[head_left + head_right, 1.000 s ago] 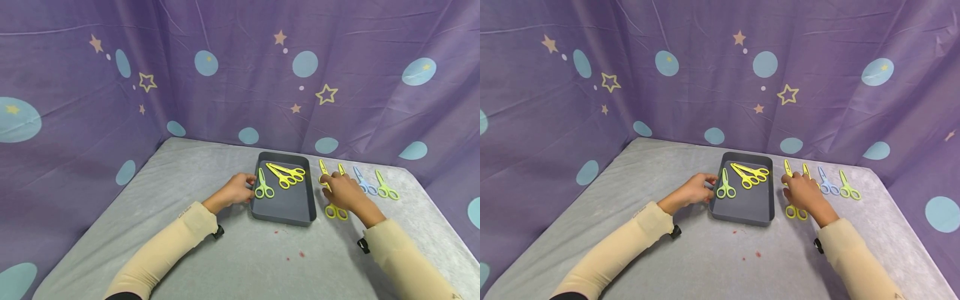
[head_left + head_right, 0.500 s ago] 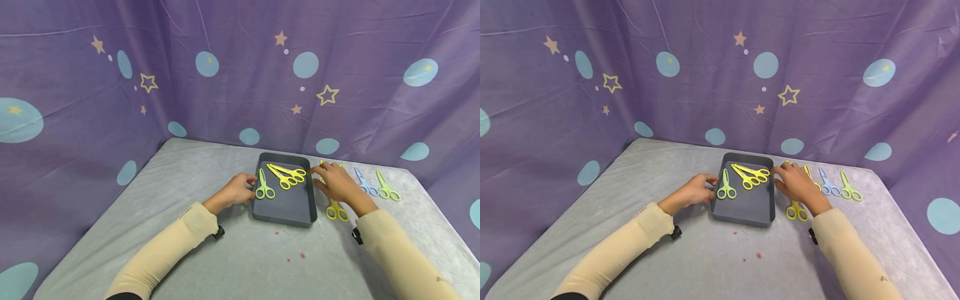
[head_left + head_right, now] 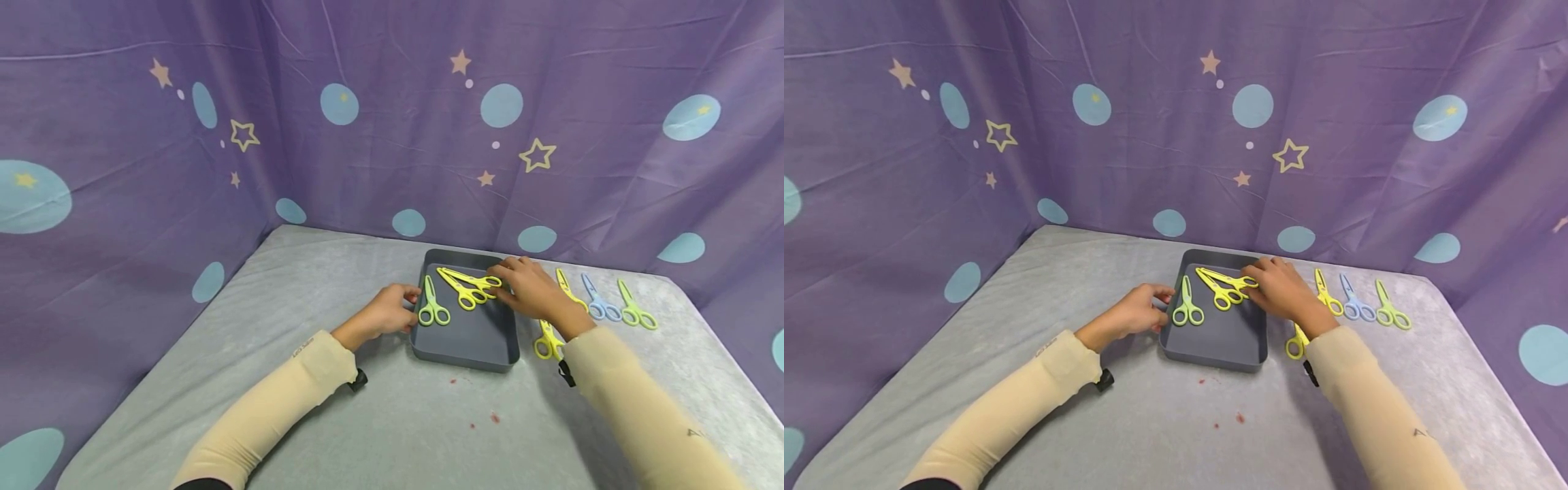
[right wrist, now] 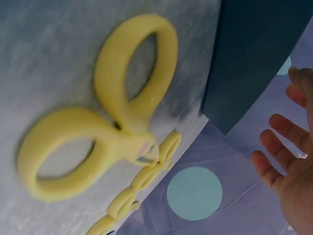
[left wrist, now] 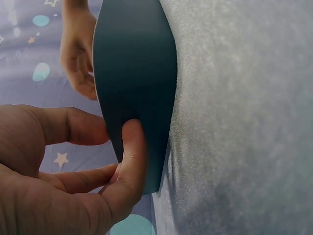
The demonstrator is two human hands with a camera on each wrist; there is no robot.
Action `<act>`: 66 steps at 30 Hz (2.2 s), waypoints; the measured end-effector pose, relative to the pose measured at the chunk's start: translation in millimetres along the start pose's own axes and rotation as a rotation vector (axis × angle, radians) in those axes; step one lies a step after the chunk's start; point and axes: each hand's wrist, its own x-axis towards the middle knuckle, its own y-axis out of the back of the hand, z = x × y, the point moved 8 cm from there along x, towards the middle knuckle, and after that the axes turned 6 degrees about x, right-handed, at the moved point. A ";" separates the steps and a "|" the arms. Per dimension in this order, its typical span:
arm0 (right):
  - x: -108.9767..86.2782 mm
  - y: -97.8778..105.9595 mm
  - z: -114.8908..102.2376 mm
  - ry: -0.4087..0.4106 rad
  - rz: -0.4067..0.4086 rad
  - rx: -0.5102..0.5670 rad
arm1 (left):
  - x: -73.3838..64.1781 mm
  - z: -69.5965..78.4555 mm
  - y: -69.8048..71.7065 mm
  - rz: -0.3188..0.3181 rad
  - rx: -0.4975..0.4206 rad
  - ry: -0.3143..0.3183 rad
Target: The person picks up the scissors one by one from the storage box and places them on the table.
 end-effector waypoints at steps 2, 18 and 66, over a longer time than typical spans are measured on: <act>2.4 -2.0 -2.8 0.019 0.000 0.014 | -0.7 0.5 0.1 -0.001 0.006 0.001; 22.2 -27.0 -10.7 0.003 -0.090 0.081 | -0.6 -0.8 0.2 -0.003 0.008 -0.004; 27.6 -64.7 -34.8 -0.159 -0.434 0.114 | -1.6 -0.9 0.1 -0.013 0.006 -0.006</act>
